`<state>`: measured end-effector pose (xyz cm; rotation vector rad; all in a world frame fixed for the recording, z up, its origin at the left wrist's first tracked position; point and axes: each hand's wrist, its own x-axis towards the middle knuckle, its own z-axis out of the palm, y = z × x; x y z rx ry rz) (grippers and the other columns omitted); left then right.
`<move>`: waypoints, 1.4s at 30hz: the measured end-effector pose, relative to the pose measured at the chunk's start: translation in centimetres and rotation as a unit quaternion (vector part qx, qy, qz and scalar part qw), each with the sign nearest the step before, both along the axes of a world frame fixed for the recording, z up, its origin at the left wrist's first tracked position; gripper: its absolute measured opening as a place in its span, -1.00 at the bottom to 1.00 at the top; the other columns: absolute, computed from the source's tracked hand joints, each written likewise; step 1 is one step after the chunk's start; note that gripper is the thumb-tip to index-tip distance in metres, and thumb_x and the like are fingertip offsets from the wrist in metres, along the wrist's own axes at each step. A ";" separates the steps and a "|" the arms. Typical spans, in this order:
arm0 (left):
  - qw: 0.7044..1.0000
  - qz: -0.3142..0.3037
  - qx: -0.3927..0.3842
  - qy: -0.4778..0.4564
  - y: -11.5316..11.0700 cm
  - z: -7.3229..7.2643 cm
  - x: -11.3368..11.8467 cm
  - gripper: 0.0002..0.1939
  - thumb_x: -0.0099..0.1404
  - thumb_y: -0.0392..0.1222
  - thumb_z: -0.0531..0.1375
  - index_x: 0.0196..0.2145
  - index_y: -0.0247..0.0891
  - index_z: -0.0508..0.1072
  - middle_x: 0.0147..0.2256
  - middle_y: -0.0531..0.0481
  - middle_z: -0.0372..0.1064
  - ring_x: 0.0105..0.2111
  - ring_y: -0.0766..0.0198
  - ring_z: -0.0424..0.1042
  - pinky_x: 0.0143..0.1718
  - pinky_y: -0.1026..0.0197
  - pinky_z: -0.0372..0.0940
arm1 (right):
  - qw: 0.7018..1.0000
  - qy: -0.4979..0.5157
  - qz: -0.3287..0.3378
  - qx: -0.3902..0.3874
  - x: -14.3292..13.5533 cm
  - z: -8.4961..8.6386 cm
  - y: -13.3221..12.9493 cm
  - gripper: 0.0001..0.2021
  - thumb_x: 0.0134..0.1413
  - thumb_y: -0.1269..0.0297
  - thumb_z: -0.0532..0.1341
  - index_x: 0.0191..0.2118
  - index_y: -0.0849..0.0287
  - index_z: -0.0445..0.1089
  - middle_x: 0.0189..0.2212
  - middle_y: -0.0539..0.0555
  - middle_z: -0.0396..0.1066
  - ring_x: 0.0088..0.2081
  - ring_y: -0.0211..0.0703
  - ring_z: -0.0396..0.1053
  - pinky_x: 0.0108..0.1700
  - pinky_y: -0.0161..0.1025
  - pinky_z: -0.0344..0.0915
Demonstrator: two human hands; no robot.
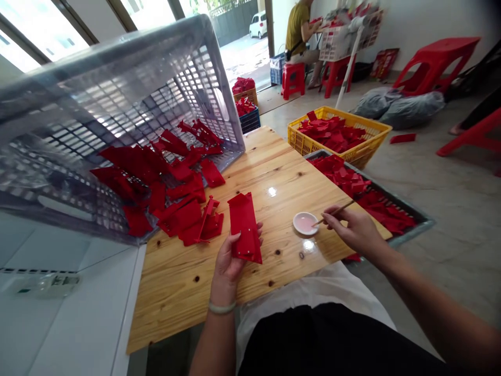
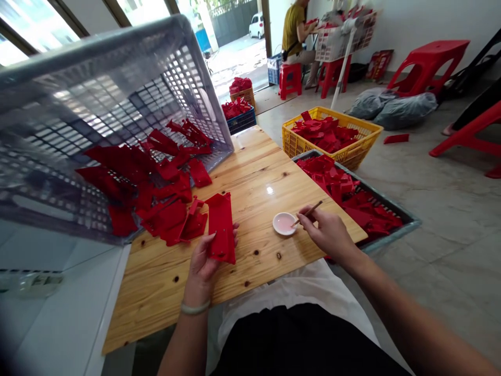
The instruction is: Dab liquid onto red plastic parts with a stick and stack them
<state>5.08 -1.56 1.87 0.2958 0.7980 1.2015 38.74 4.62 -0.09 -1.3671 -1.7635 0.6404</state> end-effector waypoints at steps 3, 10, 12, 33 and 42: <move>0.999 -0.002 -0.009 -0.038 0.3 1.2 1.5 -0.38 0.57 -0.01 0.03 0.37 -0.55 0.28 0.12 -0.51 0.53 0.06 -0.11 0.61 0.16 -0.17 0.46 | 1.000 0.001 0.010 -0.010 0.3 0.0 0.0 -0.74 0.29 0.03 0.21 -0.26 0.10 0.51 -0.41 0.09 0.62 -0.42 -0.01 0.62 -0.37 -0.18 0.44; 1.000 0.006 -0.014 -0.014 -0.9 2.3 3.2 -0.38 0.65 0.07 -0.16 0.22 -0.46 0.46 0.04 -0.41 0.60 0.02 -0.05 0.64 0.05 -0.15 0.53 | 0.999 -0.007 0.043 -0.008 0.7 0.8 -0.3 -0.78 0.28 0.09 0.21 -0.25 0.09 0.52 -0.37 0.09 0.63 -0.37 0.00 0.63 -0.35 -0.18 0.46; 1.000 0.014 -0.009 0.001 -1.5 2.3 3.2 -0.38 0.65 0.08 -0.16 0.16 -0.45 0.50 0.02 -0.39 0.61 0.00 -0.03 0.64 0.02 -0.10 0.55 | 0.999 -0.009 0.042 -0.004 0.7 1.1 -0.4 -0.77 0.29 0.08 0.21 -0.24 0.09 0.52 -0.35 0.09 0.64 -0.36 -0.01 0.63 -0.33 -0.18 0.47; 0.996 0.017 0.056 0.071 -2.6 2.2 3.7 -0.34 0.43 0.33 0.19 0.05 -0.39 0.58 -0.02 -0.31 0.63 -0.25 0.01 0.66 -0.17 0.03 0.55 | 0.989 -0.068 0.125 0.033 0.4 3.5 0.6 -0.82 0.26 0.14 0.22 -0.28 0.04 0.54 -0.36 0.07 0.62 -0.35 0.00 0.59 -0.29 -0.14 0.46; 0.994 -0.026 0.105 0.013 -4.1 3.3 4.8 -0.25 0.40 0.41 0.17 0.03 -0.41 0.64 0.02 -0.34 0.61 -0.15 0.00 0.64 -0.07 0.06 0.51 | 0.973 0.225 0.030 -0.033 -3.3 8.7 -5.1 -0.84 0.35 0.06 0.31 -0.06 -0.06 0.57 -0.17 0.09 0.61 -0.10 0.12 0.60 0.04 0.05 0.56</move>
